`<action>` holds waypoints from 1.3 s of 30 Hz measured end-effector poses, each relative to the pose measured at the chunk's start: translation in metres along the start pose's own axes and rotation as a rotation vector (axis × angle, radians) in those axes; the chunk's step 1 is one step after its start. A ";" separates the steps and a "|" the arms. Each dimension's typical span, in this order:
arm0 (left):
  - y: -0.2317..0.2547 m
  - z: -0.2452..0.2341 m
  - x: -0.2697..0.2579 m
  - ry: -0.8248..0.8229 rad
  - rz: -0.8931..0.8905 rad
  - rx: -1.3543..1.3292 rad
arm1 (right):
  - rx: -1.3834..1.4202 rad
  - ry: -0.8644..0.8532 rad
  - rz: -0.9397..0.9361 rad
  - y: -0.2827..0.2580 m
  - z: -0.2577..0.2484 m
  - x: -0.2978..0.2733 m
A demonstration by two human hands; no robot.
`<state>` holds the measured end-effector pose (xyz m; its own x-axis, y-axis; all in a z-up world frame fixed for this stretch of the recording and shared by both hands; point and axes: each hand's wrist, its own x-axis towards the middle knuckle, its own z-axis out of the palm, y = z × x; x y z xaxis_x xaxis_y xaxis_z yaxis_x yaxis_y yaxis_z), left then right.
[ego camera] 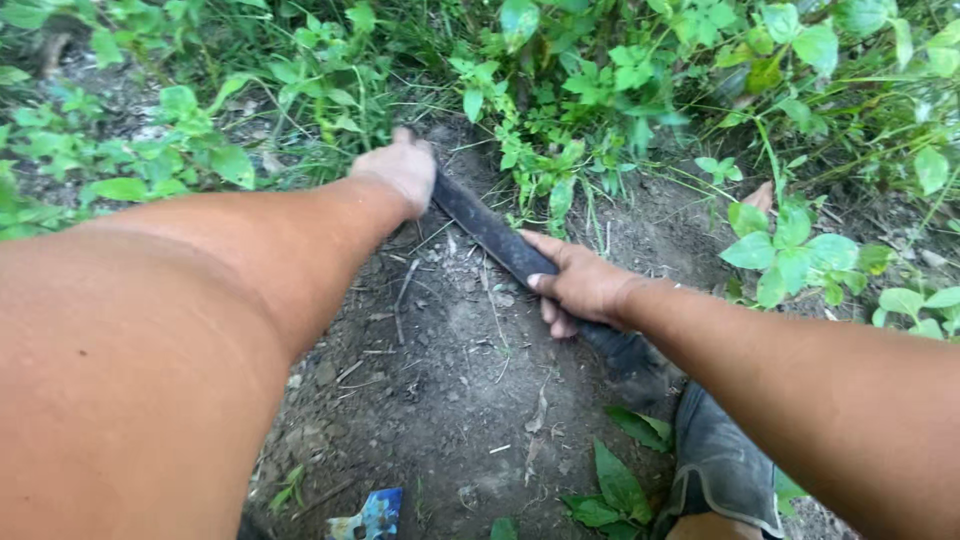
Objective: The person clears weeds from a patch of dirt by hand and using a machete, pulling up plants and using the blade to cut through roots and stems.
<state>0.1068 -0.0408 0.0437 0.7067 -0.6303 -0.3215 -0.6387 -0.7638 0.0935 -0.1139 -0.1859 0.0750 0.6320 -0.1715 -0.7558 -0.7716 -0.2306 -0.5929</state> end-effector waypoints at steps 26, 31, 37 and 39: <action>-0.056 0.028 -0.007 -0.161 0.088 -0.052 | 0.256 0.367 -0.075 -0.011 0.011 -0.003; -0.066 0.007 -0.065 -0.423 0.062 0.084 | -0.149 0.050 -0.044 0.018 0.013 -0.019; -0.056 -0.001 -0.077 -0.288 0.074 0.057 | 0.118 0.323 -0.088 0.005 0.012 -0.014; -0.041 -0.004 -0.083 -0.257 0.022 -0.080 | 0.254 0.419 -0.105 0.003 0.025 -0.012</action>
<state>0.0756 0.0425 0.0707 0.5857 -0.5986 -0.5466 -0.6199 -0.7652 0.1737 -0.1257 -0.1607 0.0756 0.6419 -0.5420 -0.5424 -0.6623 -0.0355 -0.7484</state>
